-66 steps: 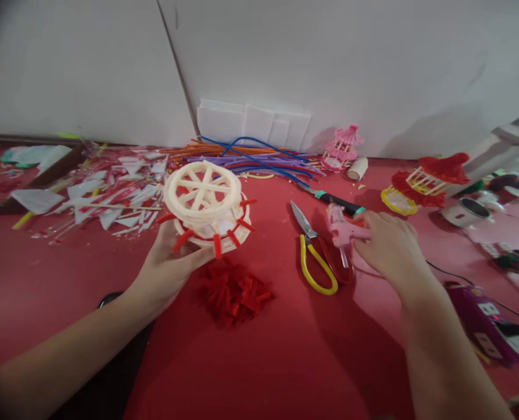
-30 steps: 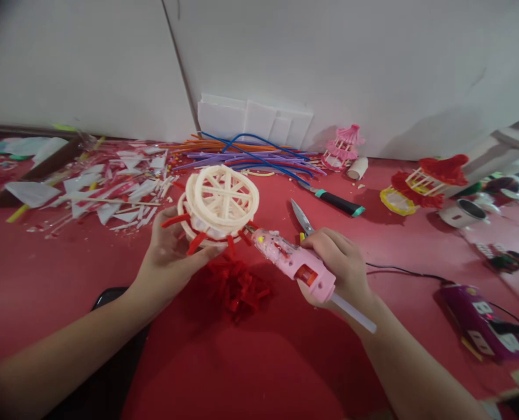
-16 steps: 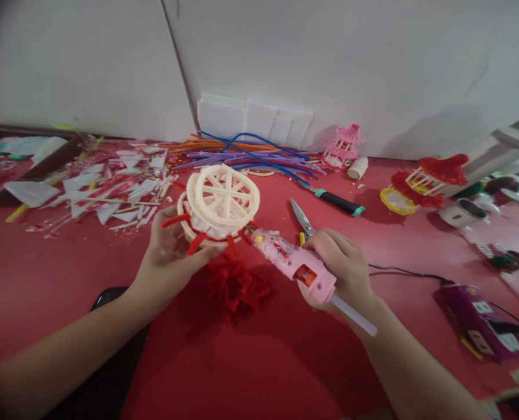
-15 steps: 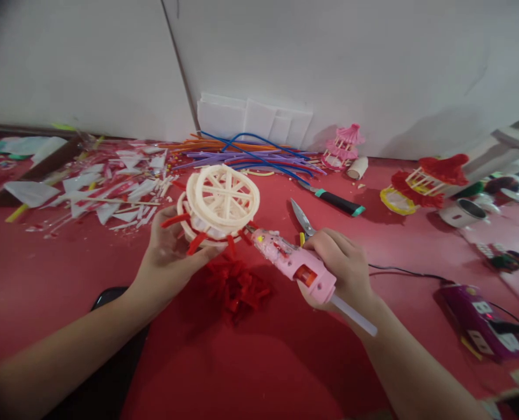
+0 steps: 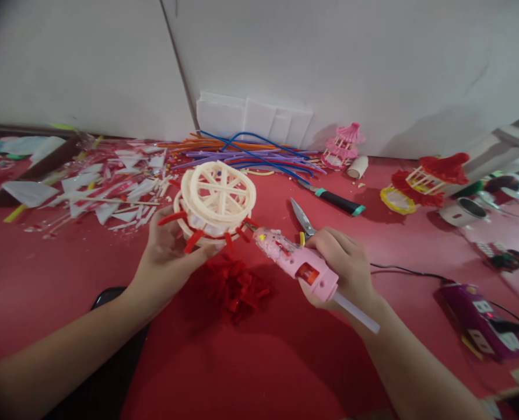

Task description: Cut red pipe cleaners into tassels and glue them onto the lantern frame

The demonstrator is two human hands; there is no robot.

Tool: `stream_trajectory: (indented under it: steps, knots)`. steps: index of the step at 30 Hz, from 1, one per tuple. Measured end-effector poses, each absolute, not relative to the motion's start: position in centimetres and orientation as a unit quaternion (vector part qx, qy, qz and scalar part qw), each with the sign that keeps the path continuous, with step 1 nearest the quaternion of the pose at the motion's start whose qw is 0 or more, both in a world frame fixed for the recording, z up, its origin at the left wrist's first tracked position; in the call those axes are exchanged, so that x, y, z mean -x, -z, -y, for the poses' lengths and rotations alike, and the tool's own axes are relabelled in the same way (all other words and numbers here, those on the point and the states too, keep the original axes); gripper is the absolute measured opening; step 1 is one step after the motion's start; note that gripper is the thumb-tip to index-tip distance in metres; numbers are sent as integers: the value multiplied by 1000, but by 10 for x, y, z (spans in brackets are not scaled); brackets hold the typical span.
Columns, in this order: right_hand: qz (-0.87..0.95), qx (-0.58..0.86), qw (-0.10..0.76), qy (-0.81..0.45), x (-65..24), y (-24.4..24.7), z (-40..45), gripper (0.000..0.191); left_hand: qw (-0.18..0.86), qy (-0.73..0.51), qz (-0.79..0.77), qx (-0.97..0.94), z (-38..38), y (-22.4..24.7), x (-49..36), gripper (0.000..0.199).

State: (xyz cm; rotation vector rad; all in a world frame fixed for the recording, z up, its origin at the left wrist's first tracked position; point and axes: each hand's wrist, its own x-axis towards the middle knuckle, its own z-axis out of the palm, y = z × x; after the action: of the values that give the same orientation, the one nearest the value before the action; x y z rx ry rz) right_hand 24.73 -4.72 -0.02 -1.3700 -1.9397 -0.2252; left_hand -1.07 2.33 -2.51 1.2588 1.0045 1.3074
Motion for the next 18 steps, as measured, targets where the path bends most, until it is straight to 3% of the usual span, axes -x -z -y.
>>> stream_trajectory:
  steps: [10,18]
  knots:
    - [787,450,416,64,-243,-10,56,20,515,-532,-442,-507,-23,5,6,57]
    - [819,433,370,67,-234,-18,58,12,485,-532,-404,-564,-17,-6,3,76]
